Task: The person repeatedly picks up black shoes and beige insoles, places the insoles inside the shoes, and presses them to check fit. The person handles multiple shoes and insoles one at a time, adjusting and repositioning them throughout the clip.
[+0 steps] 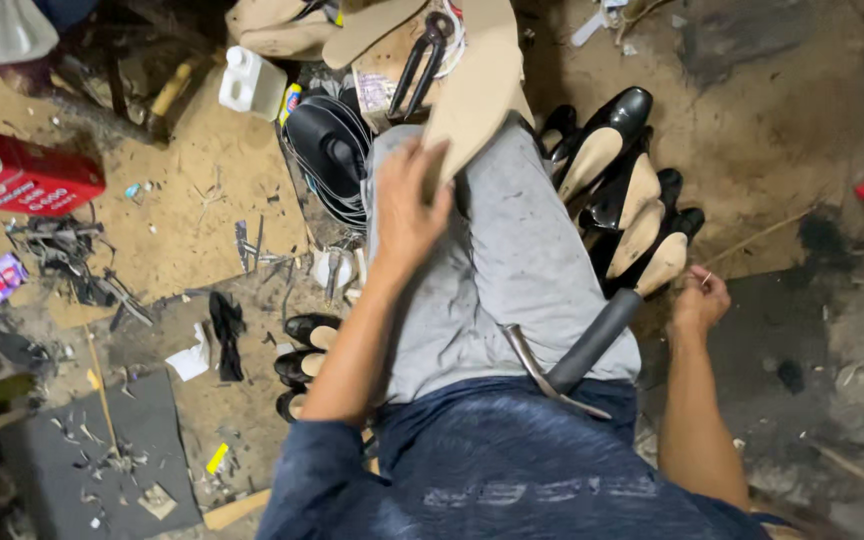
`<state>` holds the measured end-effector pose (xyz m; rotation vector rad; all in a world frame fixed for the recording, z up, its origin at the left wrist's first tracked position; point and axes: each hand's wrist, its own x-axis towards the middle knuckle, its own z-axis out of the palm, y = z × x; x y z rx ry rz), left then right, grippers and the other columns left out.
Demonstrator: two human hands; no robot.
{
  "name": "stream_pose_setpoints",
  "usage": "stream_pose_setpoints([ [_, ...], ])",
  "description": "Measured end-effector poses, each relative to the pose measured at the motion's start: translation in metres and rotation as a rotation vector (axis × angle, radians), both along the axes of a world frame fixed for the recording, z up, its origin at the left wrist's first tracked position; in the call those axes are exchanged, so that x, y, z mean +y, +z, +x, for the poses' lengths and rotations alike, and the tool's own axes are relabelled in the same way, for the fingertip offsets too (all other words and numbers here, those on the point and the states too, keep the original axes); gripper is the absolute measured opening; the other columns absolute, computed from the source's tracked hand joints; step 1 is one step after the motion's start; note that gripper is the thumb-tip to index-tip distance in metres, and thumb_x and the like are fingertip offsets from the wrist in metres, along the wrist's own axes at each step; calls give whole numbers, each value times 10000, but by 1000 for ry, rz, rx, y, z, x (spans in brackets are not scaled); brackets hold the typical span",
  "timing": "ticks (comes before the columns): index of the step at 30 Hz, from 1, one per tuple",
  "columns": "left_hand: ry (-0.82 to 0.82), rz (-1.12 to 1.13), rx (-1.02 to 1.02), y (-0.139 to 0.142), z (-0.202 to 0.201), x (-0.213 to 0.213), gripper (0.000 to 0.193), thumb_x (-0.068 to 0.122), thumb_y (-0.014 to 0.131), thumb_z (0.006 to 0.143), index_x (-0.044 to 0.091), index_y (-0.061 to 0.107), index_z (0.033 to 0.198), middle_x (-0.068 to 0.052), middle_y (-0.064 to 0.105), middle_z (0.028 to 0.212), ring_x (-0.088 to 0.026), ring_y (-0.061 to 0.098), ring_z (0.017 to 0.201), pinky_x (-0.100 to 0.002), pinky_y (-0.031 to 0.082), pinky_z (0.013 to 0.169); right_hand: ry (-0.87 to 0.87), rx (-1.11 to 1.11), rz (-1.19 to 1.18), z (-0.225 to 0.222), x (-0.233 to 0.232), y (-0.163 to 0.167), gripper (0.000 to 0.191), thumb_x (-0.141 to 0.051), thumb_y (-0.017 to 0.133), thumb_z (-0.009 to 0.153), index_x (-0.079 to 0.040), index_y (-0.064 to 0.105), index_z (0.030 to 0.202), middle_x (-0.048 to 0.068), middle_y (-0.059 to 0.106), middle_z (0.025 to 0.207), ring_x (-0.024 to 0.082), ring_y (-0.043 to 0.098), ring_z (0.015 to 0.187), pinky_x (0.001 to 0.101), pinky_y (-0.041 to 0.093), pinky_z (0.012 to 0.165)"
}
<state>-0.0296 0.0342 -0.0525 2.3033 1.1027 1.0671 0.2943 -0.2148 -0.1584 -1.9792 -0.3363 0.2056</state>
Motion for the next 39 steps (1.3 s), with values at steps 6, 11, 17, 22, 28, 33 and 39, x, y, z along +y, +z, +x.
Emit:
stream_pose_setpoints([
  [6, 92, -80, 252, -12, -15, 119, 453, 131, 814, 812, 79, 653, 1233, -205, 649, 1208, -410, 587, 1159, -506, 453, 945, -12, 102, 28, -2, 9, 8, 175, 39, 668, 941, -34, 714, 1093, 39, 687, 1006, 111, 629, 873, 253, 526, 807],
  [11, -36, -144, 265, -15, 3, 166, 442, 143, 832, 744, 70, 676, 1151, -199, 705, 1111, -415, 654, 1055, -485, 512, 913, 4, 71, 21, 2, 5, 1, 166, 39, 666, 958, -31, 705, 1103, 4, 673, 995, 97, 619, 888, 241, 515, 814],
  [17, -40, -217, 261, -28, 37, 167, 483, 164, 853, 777, 107, 668, 1220, -206, 689, 1152, -412, 642, 1094, -471, 507, 949, -16, 68, 42, 9, -14, -18, 133, 15, 691, 990, -27, 701, 1115, 17, 651, 1014, 114, 590, 897, 267, 486, 821],
  [22, 128, 98, 250, -33, 52, 180, 689, 131, 881, 613, 85, 631, 1254, -260, 609, 1279, -468, 562, 1161, -543, 431, 962, 57, -43, -63, 11, -4, -1, 122, 16, 692, 1023, -12, 716, 1140, 56, 667, 1063, 144, 592, 933, 298, 495, 854],
  [28, -34, -374, -119, -54, 102, 144, 384, 89, 748, 856, 39, 683, 1232, -199, 705, 1198, -302, 712, 1036, -377, 568, 896, 469, 181, 216, -16, 126, 50, 170, 20, 677, 977, -12, 705, 1142, 33, 694, 1131, 135, 658, 1028, 276, 531, 948],
  [33, 8, -862, -229, -45, 119, 144, 301, 88, 643, 860, 13, 726, 1140, -145, 789, 938, -279, 778, 873, -365, 605, 800, 675, 71, 2, -58, 260, 77, 317, -86, 821, 887, -46, 664, 1159, 77, 719, 995, 131, 665, 911, 282, 536, 794],
  [39, 159, -692, -103, -39, 117, 149, 314, 118, 683, 782, 9, 774, 1061, -186, 777, 923, -276, 756, 860, -355, 575, 828, 783, 164, -64, -81, 317, 76, 354, -91, 912, 763, -17, 644, 982, 45, 672, 839, 104, 617, 716, 264, 531, 638],
])
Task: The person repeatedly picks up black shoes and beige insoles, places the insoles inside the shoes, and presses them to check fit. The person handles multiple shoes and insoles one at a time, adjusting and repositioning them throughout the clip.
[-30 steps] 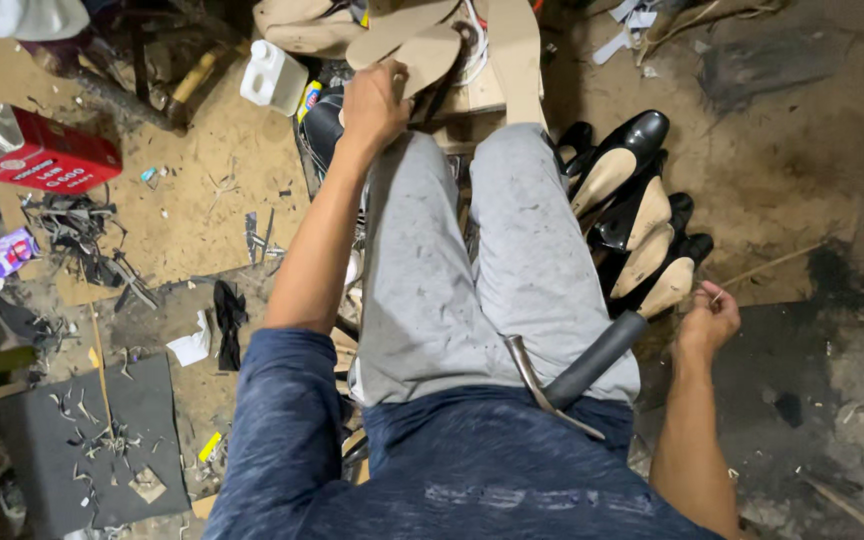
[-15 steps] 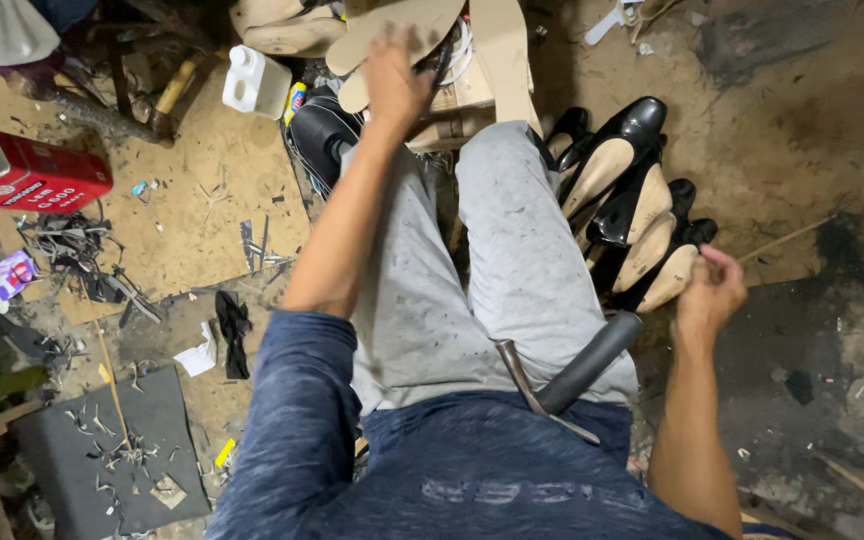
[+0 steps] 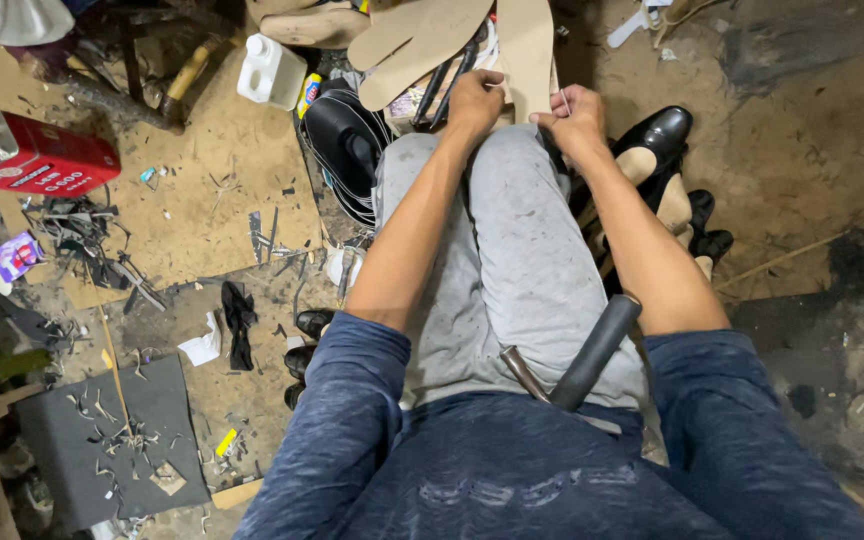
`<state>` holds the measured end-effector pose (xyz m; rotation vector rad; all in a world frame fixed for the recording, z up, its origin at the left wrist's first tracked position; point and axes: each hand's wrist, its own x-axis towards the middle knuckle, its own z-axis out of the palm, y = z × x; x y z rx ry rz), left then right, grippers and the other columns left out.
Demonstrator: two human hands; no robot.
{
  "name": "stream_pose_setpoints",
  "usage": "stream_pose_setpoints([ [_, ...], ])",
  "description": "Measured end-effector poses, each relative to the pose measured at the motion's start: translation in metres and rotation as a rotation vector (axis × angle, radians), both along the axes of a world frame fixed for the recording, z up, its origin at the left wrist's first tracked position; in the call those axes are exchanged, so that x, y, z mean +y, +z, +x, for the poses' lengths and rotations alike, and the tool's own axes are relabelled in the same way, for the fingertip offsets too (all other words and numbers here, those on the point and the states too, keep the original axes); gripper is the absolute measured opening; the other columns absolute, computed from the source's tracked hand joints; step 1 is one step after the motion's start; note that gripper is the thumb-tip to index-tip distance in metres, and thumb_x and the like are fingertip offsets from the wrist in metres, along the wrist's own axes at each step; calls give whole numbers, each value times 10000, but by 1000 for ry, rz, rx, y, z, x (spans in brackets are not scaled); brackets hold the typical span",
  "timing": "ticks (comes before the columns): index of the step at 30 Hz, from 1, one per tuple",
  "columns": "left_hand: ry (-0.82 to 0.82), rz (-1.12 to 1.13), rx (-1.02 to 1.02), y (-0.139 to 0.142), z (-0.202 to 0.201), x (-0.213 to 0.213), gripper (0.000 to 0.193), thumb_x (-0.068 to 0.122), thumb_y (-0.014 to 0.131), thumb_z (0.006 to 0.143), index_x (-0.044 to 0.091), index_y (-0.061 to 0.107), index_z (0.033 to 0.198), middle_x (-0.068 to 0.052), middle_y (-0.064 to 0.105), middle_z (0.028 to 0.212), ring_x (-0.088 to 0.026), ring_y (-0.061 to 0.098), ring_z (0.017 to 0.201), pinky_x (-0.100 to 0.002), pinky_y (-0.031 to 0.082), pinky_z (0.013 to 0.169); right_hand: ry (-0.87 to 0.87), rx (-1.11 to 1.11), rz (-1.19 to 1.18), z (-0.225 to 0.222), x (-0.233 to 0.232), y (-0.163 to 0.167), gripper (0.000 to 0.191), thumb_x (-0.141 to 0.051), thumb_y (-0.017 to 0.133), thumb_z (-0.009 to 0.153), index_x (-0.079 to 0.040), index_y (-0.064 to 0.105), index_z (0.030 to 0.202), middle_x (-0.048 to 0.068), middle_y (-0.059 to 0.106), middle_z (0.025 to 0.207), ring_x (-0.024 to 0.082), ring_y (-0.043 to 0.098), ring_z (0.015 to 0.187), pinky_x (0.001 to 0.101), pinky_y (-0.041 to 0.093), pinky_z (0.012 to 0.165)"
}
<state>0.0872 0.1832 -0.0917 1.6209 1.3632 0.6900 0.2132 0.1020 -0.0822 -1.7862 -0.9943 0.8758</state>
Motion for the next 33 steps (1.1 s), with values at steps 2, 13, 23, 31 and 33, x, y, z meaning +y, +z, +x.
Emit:
stream_pose_setpoints([
  [2, -5, 22, -8, -2, -1, 5, 294, 144, 695, 816, -2, 775, 1058, -185, 776, 918, -266, 760, 855, -349, 582, 828, 81, 49, 138, 5, 5, -3, 316, -72, 922, 805, -5, 667, 980, 22, 646, 870, 91, 590, 746, 262, 514, 655],
  [13, -61, -360, -651, 3, 5, 11, 157, 130, 698, 927, -19, 743, 945, -66, 743, 773, -141, 681, 623, -297, 570, 531, 166, 333, -115, 15, 26, 35, 268, -102, 801, 896, -62, 666, 1124, -24, 660, 785, 15, 502, 557, 185, 333, 455],
  [23, 127, -436, -512, 6, 4, 14, 241, 148, 607, 981, -45, 706, 878, -91, 700, 700, -187, 696, 531, -327, 607, 460, -4, 410, -87, 11, 29, 24, 241, 0, 771, 878, -40, 663, 1090, -4, 703, 839, 22, 453, 496, 198, 278, 409],
  [31, 303, -231, -289, 13, -5, 21, 237, 208, 630, 938, -1, 740, 956, -115, 751, 676, -217, 785, 576, -362, 620, 617, 3, 532, -159, 46, 11, 30, 158, -30, 690, 897, -62, 608, 1028, -8, 598, 751, 41, 408, 475, 212, 241, 393],
  [33, 302, -120, -246, 10, -6, 22, 228, 177, 632, 906, 36, 744, 1046, -123, 774, 686, -219, 787, 643, -358, 604, 708, 20, 524, -170, 59, -5, 28, 171, -36, 686, 908, -70, 592, 1045, -20, 576, 750, 39, 402, 478, 213, 245, 397],
])
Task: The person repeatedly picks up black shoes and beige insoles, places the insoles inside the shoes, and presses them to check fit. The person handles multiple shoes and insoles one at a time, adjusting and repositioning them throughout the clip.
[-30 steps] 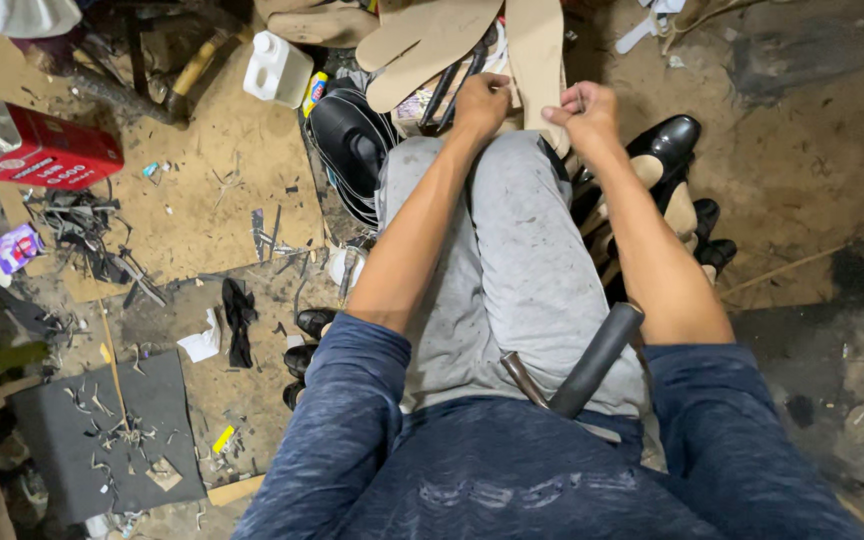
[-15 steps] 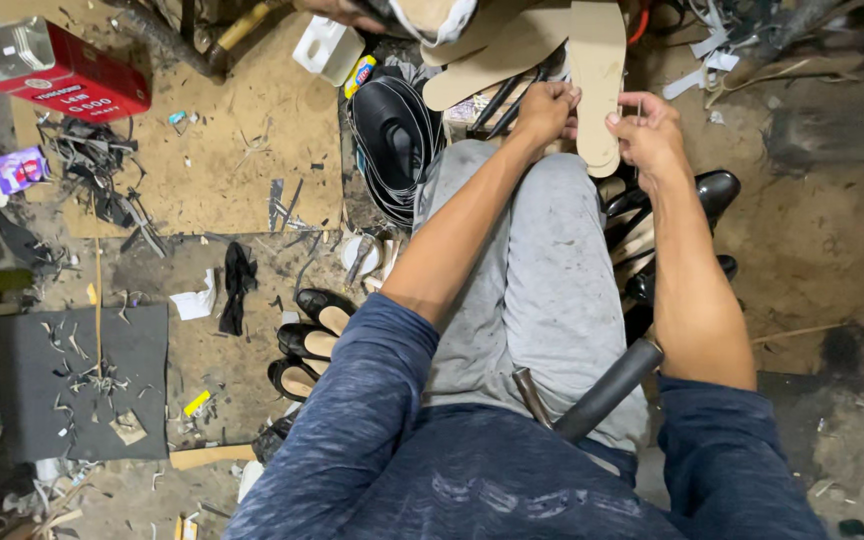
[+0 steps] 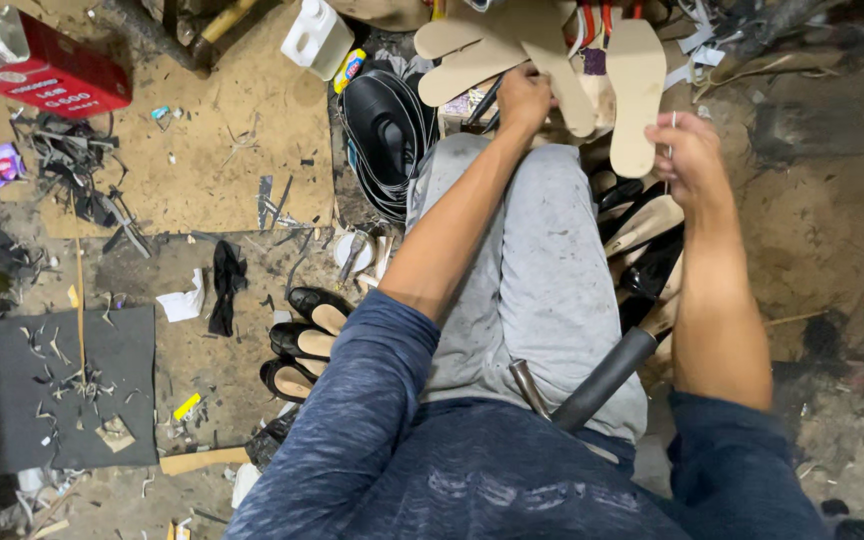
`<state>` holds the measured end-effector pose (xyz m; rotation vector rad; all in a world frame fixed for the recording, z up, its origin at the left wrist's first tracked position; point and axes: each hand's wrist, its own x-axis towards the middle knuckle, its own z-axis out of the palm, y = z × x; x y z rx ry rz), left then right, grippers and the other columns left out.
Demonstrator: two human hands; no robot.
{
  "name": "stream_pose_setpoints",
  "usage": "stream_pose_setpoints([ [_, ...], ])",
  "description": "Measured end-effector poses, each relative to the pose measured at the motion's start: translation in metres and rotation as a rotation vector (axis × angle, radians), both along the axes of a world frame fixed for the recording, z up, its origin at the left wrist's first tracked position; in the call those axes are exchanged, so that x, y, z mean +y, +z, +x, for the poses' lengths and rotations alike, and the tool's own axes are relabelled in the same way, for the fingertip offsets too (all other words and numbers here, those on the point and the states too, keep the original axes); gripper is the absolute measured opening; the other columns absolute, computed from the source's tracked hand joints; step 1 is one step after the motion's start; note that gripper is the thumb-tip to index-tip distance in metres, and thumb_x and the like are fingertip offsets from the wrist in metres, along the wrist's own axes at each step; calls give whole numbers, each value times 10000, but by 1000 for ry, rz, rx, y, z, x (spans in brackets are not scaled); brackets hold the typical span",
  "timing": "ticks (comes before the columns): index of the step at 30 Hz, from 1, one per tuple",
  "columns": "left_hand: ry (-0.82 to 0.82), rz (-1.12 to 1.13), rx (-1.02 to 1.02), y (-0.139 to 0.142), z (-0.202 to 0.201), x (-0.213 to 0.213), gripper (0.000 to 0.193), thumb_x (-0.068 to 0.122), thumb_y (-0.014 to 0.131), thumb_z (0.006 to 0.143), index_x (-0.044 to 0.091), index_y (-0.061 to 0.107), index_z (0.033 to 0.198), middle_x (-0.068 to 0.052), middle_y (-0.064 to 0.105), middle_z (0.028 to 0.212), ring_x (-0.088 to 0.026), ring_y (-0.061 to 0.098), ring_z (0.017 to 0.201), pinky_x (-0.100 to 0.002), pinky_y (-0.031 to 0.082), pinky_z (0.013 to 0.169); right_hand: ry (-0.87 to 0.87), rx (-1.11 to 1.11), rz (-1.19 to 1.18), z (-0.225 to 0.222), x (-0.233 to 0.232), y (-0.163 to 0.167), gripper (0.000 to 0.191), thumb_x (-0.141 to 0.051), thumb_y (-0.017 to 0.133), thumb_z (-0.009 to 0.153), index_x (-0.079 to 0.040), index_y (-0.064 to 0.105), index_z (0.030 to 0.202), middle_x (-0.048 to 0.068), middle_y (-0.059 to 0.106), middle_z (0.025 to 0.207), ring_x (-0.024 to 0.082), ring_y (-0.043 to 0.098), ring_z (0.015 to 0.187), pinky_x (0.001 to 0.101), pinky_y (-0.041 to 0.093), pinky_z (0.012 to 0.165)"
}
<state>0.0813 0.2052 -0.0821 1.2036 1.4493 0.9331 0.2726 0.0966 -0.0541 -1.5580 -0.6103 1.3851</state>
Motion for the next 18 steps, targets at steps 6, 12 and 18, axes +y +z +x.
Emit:
stream_pose_setpoints([
  [6, 174, 292, 94, -4, 1, -10, 456, 129, 674, 822, 40, 636, 1267, -142, 763, 951, -242, 743, 838, -393, 585, 817, 20, 49, 135, 14, -67, 5, 220, -26, 685, 954, -59, 563, 1133, -27, 546, 765, 38, 390, 507, 203, 267, 437],
  [12, -175, -58, -749, 6, -21, -37, 438, 262, 514, 1022, 19, 578, 1380, -118, 738, 1040, -217, 680, 869, -409, 579, 772, 83, 17, 249, -21, -109, 29, 231, -20, 698, 959, -45, 586, 1159, -33, 604, 855, 11, 450, 612, 186, 297, 487],
  [18, -215, 148, -682, -6, -96, -113, 478, 101, 735, 970, -66, 562, 1382, -150, 704, 1219, -213, 686, 1075, -352, 561, 977, 145, -226, 285, -33, -146, 28, 204, -104, 650, 1019, -40, 659, 1212, -6, 684, 934, 8, 449, 606, 187, 333, 503],
])
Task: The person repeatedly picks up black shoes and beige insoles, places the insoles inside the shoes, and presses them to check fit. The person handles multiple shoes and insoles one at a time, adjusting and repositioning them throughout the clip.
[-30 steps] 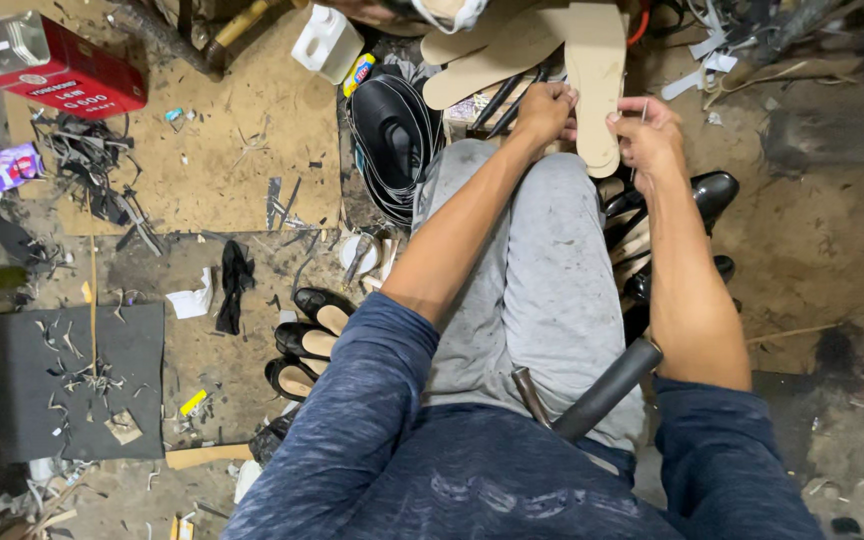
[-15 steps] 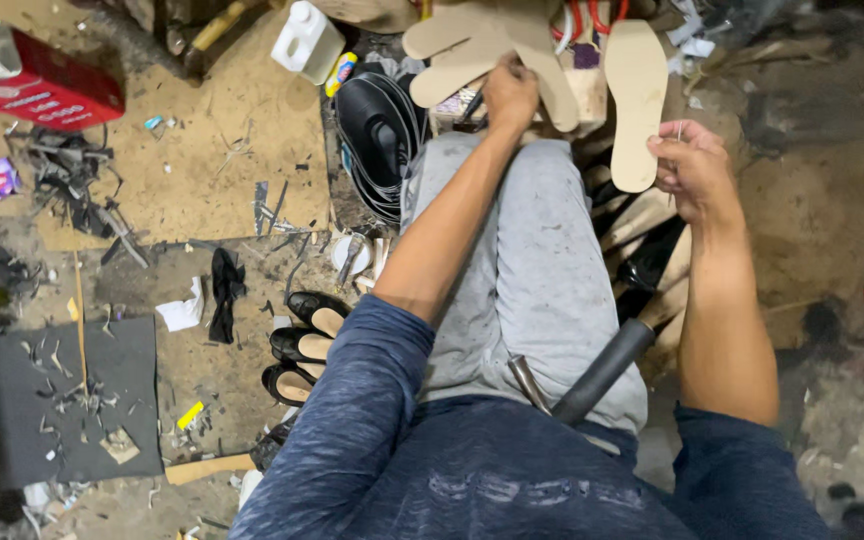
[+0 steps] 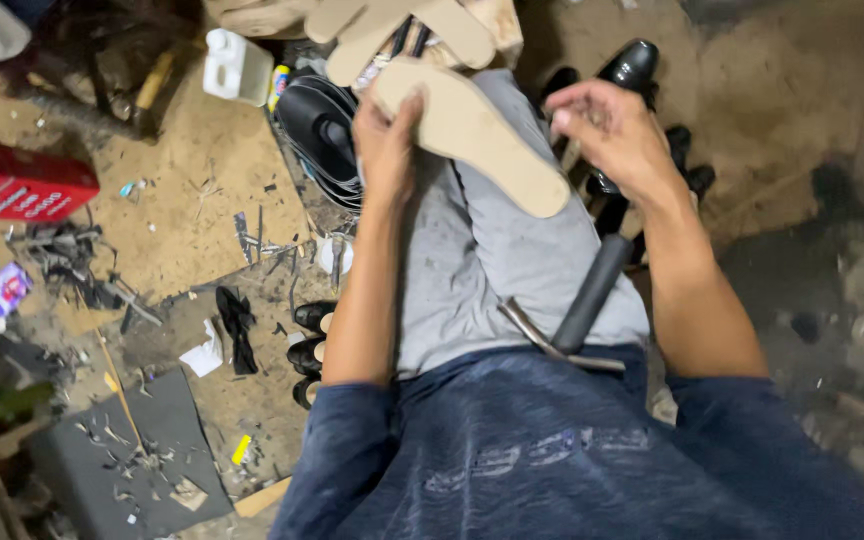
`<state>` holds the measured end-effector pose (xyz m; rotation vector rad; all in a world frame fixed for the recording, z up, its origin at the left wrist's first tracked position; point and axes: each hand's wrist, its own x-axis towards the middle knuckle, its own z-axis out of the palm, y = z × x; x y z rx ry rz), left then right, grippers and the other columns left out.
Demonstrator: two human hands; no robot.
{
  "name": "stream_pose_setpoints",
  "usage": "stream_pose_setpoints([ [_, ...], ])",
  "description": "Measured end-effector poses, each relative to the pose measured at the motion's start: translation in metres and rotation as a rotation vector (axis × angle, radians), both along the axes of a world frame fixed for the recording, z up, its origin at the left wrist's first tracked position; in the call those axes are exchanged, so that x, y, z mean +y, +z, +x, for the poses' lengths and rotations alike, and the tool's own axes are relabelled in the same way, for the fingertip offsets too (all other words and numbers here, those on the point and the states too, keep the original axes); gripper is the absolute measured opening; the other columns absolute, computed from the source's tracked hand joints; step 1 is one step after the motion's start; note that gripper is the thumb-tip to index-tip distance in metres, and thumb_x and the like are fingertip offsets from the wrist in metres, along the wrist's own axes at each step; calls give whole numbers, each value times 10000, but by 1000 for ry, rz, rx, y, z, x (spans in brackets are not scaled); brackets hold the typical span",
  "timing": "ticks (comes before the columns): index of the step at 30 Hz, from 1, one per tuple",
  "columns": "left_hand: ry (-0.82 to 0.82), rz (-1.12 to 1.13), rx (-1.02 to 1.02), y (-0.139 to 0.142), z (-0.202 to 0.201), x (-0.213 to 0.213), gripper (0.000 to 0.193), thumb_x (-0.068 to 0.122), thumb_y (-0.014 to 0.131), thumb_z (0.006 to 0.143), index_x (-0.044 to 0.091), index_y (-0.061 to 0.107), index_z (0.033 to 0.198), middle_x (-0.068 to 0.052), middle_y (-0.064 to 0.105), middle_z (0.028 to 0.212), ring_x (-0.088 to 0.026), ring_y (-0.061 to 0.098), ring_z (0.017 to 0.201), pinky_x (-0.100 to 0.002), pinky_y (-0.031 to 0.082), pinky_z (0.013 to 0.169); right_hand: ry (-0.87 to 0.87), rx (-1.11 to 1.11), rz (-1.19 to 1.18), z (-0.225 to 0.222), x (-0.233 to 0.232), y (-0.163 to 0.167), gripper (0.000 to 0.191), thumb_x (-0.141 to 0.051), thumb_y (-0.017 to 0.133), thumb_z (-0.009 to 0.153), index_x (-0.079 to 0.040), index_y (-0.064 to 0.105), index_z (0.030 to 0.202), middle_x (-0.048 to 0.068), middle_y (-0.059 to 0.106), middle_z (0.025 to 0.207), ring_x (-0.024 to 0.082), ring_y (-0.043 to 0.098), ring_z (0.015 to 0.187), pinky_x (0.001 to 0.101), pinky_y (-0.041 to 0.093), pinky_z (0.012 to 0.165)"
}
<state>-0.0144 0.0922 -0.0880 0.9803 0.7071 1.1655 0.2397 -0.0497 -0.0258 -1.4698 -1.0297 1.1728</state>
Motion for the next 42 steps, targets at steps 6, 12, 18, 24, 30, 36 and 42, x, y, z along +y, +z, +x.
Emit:
stream_pose_setpoints([
  [6, 335, 173, 336, -20, -74, -76, 481, 22, 759, 931, -21, 483, 1323, -124, 654, 1212, -188, 638, 1110, -298, 514, 1004, -429, 7, 37, 61, -70, -50, 147, -106, 657, 1075, -33, 674, 1201, 25, 688, 909, 22, 457, 596, 194, 329, 508],
  [12, 338, -39, 160, -45, -101, -110, 227, 34, 744, 981, -54, 617, 1147, -112, 681, 1068, -183, 651, 971, -318, 548, 931, -803, -31, -185, 99, -161, -111, 118, -61, 632, 1028, -63, 680, 1135, 18, 677, 828, 34, 526, 571, 200, 348, 454],
  [18, 337, 188, 529, -35, -78, -116, 180, 60, 737, 994, -34, 674, 1134, -117, 695, 1111, -188, 646, 1026, -318, 532, 947, -990, 57, -289, 74, -192, -154, 209, 10, 614, 919, -56, 645, 1115, 39, 652, 773, 78, 508, 515, 244, 356, 422],
  [24, 429, 243, 574, -25, -66, -122, 278, 95, 533, 1082, -41, 568, 1322, -161, 501, 1440, -194, 586, 1217, -325, 482, 1039, -1118, -7, -489, 48, -192, -170, 203, -165, 700, 934, -86, 604, 1094, 36, 617, 745, 116, 497, 500, 288, 349, 404],
  [30, 439, 155, 409, -51, -79, -111, 282, 32, 504, 1071, -53, 556, 1334, -162, 578, 1395, -222, 588, 1257, -352, 456, 1130, -967, -249, -492, 34, -184, -181, 259, -276, 766, 932, -80, 626, 1027, 100, 683, 794, 182, 601, 583, 332, 454, 507],
  [36, 427, 140, 341, -55, -84, -117, 308, -3, 523, 1039, -55, 554, 1341, -158, 602, 1364, -220, 593, 1250, -349, 449, 1132, -901, -270, -499, 33, -187, -182, 298, -330, 786, 934, -94, 606, 953, 76, 681, 768, 177, 623, 544, 332, 488, 498],
  [42, 444, -88, 299, -23, -110, -133, 315, 9, 552, 1004, -26, 577, 1317, -121, 620, 1300, -175, 593, 1199, -322, 472, 1060, -1071, 395, -283, 37, -206, -161, 158, -221, 749, 952, -185, 608, 889, -54, 507, 626, 85, 430, 452, 265, 284, 401],
])
